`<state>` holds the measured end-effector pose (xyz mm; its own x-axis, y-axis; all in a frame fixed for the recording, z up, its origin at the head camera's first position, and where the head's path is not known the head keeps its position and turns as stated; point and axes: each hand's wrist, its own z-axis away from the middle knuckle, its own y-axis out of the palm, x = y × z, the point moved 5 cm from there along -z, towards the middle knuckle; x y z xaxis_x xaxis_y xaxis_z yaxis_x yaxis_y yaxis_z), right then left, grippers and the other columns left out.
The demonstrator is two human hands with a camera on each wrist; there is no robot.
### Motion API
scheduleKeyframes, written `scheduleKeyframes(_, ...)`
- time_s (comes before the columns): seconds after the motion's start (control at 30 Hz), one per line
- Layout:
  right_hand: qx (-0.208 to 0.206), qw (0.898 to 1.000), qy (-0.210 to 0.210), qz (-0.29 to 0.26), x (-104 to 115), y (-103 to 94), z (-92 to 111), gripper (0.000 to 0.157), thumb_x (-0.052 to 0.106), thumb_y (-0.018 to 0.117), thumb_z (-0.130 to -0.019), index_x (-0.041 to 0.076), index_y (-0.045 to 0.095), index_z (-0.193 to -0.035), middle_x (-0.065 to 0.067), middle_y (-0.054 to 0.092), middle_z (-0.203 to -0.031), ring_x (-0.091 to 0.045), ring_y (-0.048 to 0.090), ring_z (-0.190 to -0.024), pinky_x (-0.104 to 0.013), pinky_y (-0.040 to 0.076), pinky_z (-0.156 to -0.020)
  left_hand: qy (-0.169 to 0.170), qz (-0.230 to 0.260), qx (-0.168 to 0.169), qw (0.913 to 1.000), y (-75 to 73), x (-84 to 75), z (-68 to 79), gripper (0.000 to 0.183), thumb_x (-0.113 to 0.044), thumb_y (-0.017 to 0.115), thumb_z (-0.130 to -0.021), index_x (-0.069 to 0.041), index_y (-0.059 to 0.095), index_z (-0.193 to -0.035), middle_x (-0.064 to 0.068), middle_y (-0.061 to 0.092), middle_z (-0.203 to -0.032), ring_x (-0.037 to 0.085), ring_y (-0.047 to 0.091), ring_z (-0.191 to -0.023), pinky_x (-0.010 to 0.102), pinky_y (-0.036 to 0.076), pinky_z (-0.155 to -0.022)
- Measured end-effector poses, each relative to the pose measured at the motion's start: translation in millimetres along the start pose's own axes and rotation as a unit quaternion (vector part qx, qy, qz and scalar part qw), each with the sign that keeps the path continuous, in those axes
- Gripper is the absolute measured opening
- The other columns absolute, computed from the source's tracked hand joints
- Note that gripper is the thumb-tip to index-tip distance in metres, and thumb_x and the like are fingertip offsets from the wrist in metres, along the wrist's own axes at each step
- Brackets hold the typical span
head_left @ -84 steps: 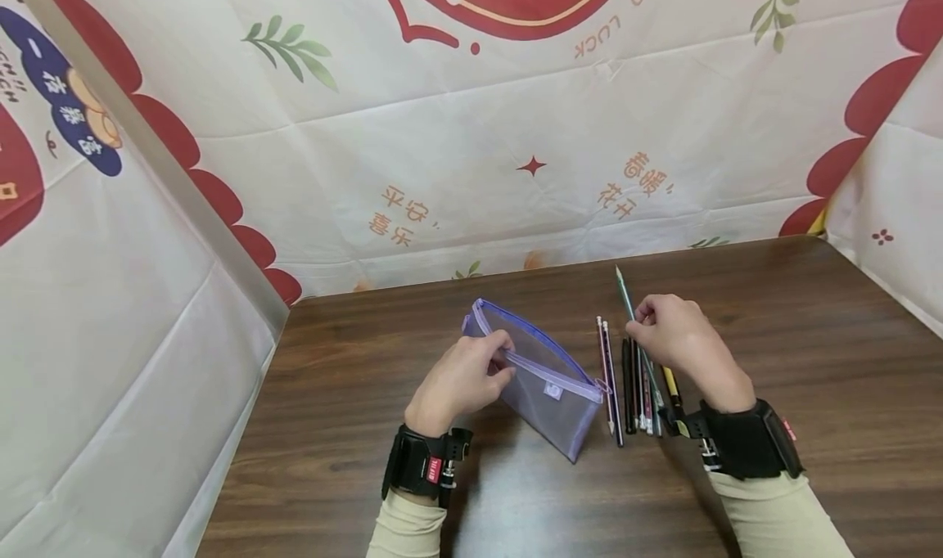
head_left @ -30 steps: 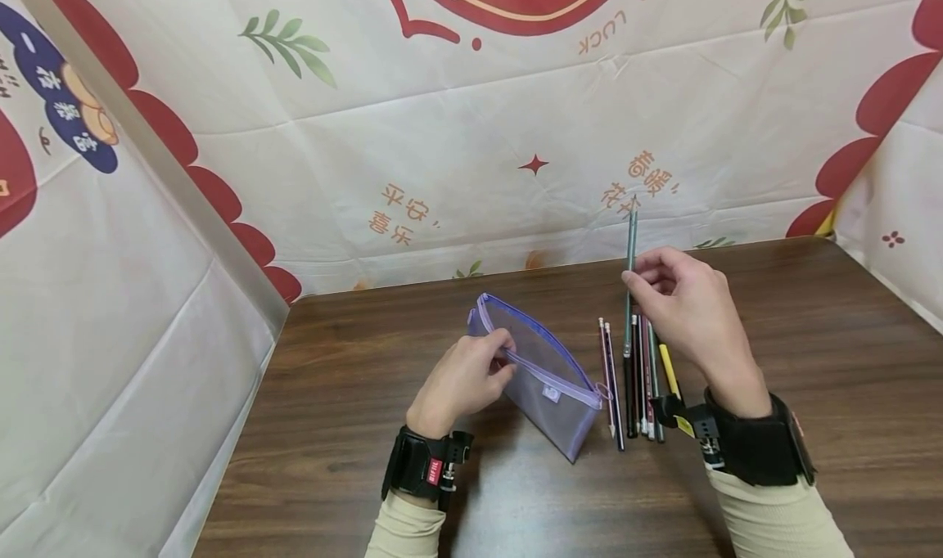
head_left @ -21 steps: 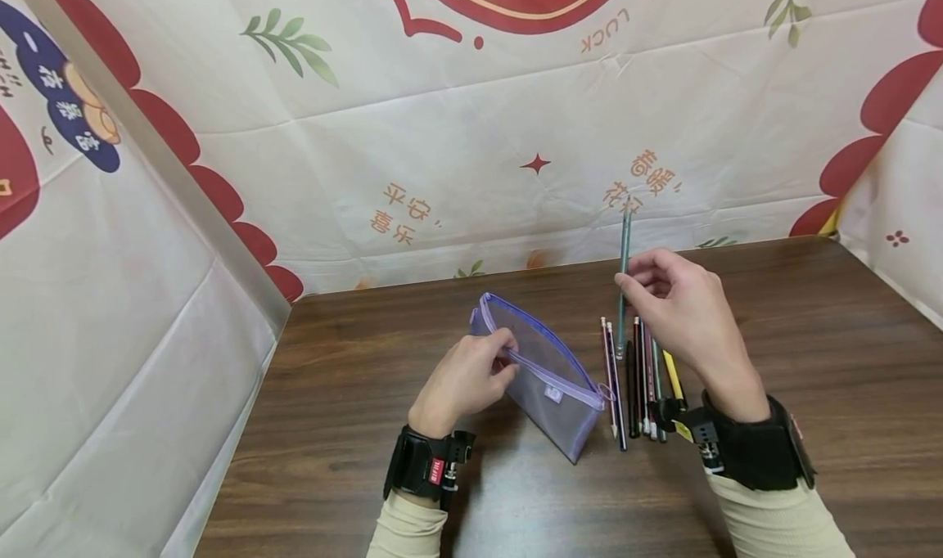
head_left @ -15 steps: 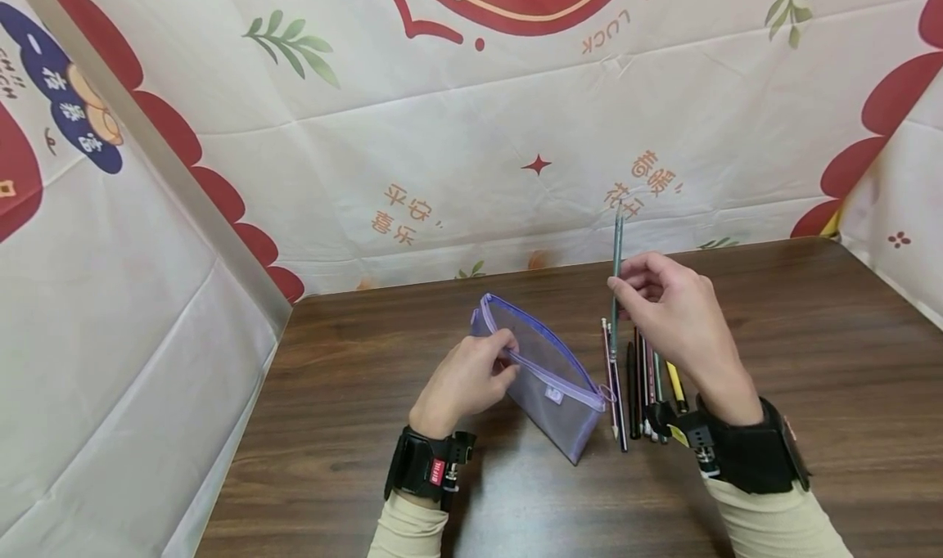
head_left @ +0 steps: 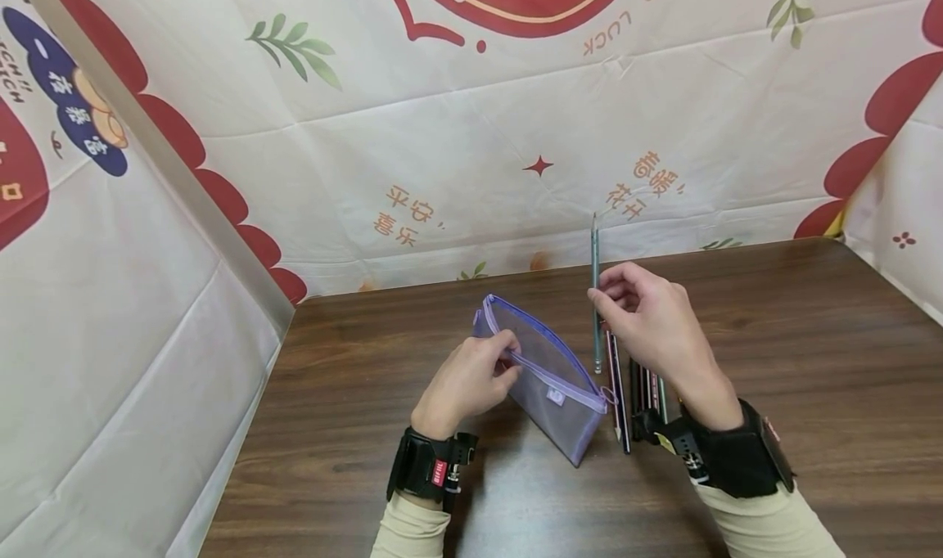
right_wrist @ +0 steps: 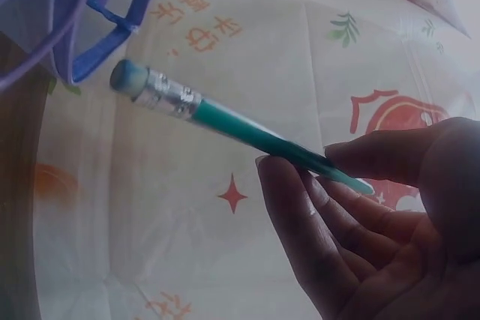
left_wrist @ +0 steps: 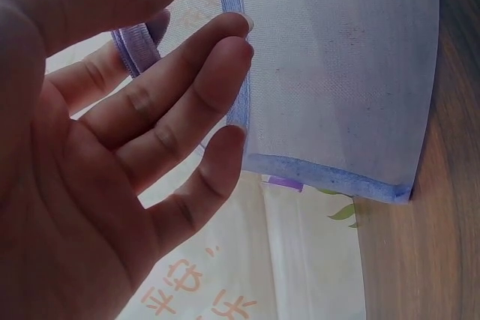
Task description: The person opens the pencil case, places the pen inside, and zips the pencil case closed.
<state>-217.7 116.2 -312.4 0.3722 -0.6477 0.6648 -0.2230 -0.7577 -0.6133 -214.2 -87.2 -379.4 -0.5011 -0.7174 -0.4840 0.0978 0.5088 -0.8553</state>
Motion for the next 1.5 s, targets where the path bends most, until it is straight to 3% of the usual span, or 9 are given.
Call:
scheduleKeyframes(0.4,0.021,1.0,-0.015,-0.005,-4.3,21.6,-1.3,0.013,0.013,0.062,-0.088,0.001,0.063,-0.093,-0.01,0.068,-0.078,-0.018,0.062,-0.068,-0.038,0.051,-0.06,0.0,0.0,0.002,1.0,0.7,2.8,-0.2,0.013,-0.015,0.066,-0.085,-0.013,0.06,-0.096,-0.003,0.065,-0.079,0.003,0.055,-0.063,0.017,0.045,-0.052)
scheduleKeyframes(0.7,0.023,1.0,-0.018,-0.007,-2.0,25.8,-0.9,0.013,0.013,0.063,-0.088,0.001,0.063,-0.093,-0.009,0.069,-0.077,-0.017,0.061,-0.066,-0.036,0.05,-0.057,0.003,0.002,0.004,1.0,0.7,2.7,-1.0,0.013,-0.015,0.066,-0.085,-0.013,0.06,-0.096,-0.003,0.066,-0.081,0.002,0.056,-0.064,0.016,0.046,-0.053)
scheduleKeyframes(1.1,0.102,0.994,-0.032,0.016,0.6,51.5,1.5,0.012,0.01,0.065,-0.084,0.0,0.066,-0.09,-0.009,0.069,-0.074,-0.015,0.06,-0.063,-0.034,0.051,-0.055,0.022,0.008,-0.014,0.9996,-1.5,2.1,-1.8,0.012,-0.013,0.066,-0.084,-0.013,0.06,-0.094,-0.003,0.065,-0.079,0.003,0.057,-0.068,0.019,0.048,-0.057)
scheduleKeyframes(1.5,0.151,0.987,-0.035,0.03,2.2,63.6,6.3,0.008,0.005,0.067,-0.082,-0.002,0.068,-0.087,-0.007,0.067,-0.068,-0.011,0.057,-0.057,-0.031,0.05,-0.051,0.011,0.002,0.001,0.9999,-0.9,5.0,-1.5,0.012,-0.011,0.066,-0.084,-0.013,0.06,-0.094,-0.003,0.065,-0.081,0.005,0.057,-0.069,0.019,0.048,-0.057)
